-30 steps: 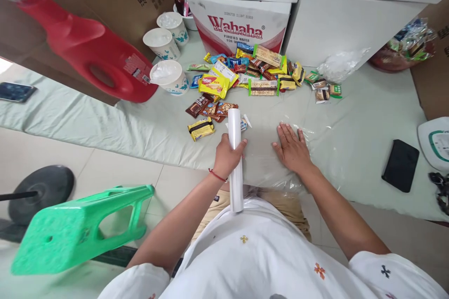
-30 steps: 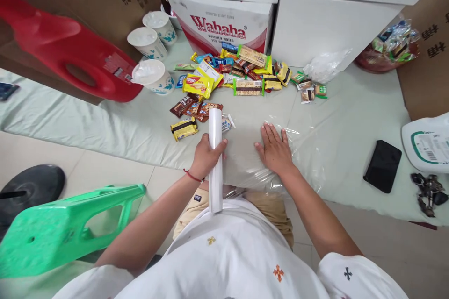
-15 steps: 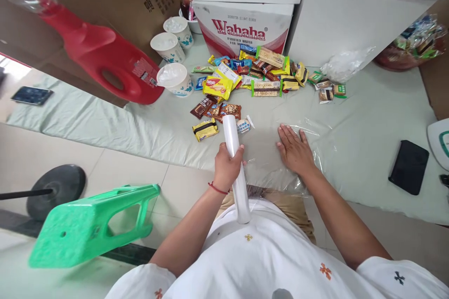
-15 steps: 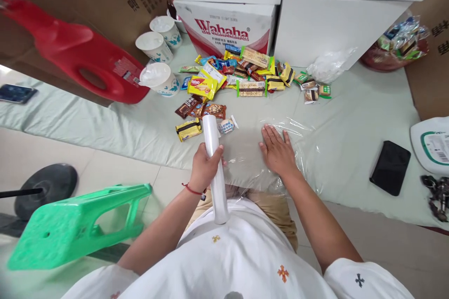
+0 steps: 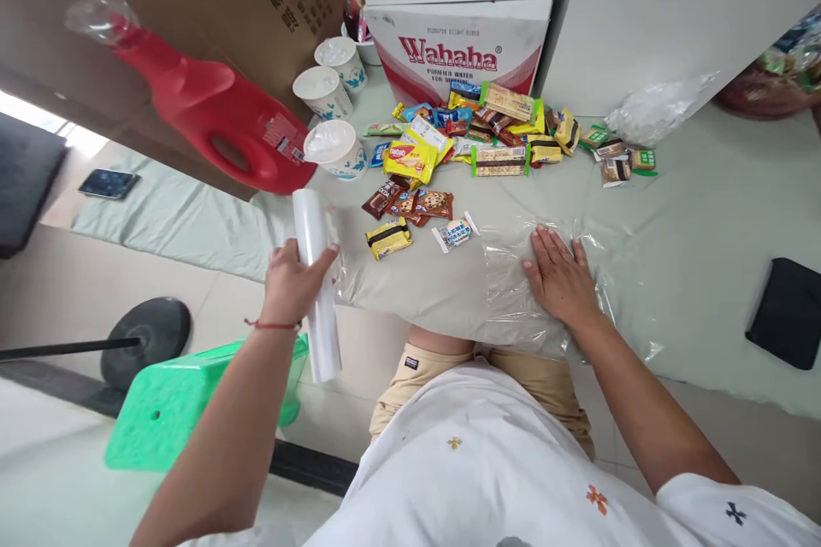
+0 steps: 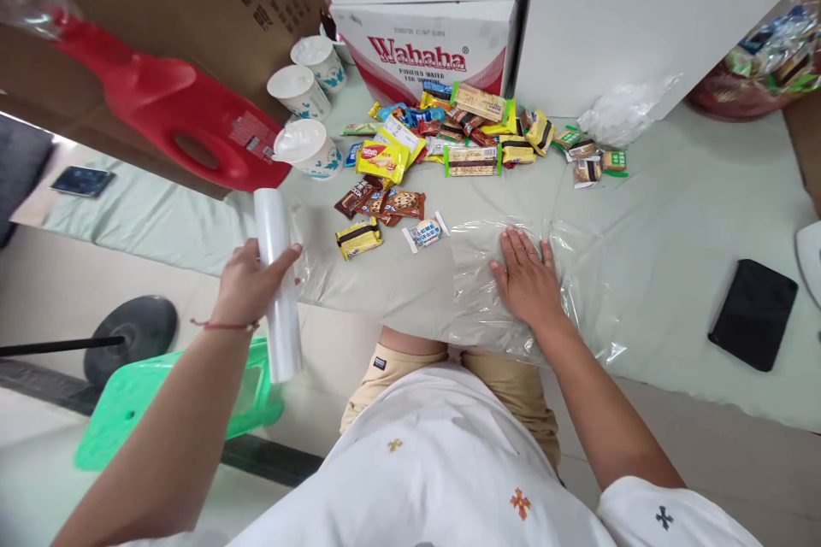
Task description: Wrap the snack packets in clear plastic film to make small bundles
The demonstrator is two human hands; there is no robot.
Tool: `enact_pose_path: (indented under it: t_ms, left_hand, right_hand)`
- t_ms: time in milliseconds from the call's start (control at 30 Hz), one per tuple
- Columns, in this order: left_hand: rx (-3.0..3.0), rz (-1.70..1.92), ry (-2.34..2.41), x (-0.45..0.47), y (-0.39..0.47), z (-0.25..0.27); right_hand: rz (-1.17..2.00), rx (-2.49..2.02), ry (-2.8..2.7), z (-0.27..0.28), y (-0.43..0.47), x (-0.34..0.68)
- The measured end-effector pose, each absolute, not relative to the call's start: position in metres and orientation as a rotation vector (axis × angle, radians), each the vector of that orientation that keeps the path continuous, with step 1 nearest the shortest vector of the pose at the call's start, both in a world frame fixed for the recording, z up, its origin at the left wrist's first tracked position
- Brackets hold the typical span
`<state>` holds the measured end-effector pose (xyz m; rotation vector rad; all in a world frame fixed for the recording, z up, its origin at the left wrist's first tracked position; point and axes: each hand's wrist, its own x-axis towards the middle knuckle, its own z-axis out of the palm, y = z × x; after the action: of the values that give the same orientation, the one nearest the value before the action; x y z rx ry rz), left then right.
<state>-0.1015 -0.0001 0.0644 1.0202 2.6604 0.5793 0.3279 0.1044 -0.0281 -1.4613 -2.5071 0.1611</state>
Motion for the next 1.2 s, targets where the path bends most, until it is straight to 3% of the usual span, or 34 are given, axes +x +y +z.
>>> enact_pose_path:
  t_ms: [200,400,467,567,667,767,867,1033,1200]
  left_hand:
    - [1.058,0.105,2.73,-0.138,0.065,0.046]
    - [1.065,0.088,2.826,-0.145,0.08,0.05]
    - [1.118,0.212,2.919,-0.134,0.074,0.057]
    - [1.418,0.785,2.868,-0.084,0.059,0.067]
    - [1.879,1.028,2.119,0.006,0.048,0.066]
    - [2.03,0.921,1.64,0.093,0.062,0.045]
    - [2.133,0.683,1.595,0.135,0.096,0.015]
    - [2.35,0.385,1.734,0.127,0.12,-0.013]
    - [2.445,0.309,1.714,0.117,0.101,-0.014]
  right_hand:
    - [0.163,-1.458,-2.529,-0.027,0.106,0.327]
    - [0.172,-1.504,-2.503,-0.022,0.113,0.318]
    - [0.176,-1.52,-2.504,-0.021,0.116,0.314]
    - [0.184,-1.517,-2.513,-0.021,0.12,0.309]
    - [0.199,-1.499,-2.523,-0.021,0.122,0.305]
    - [0.215,-1.496,-2.53,-0.016,0.122,0.306]
    - [0.216,-1.469,-2.551,-0.009,0.118,0.318]
    - [0.277,-1.506,-2.495,-0.008,0.099,0.371]
    - [0.584,-1.489,-2.28,0.003,0.113,0.41]
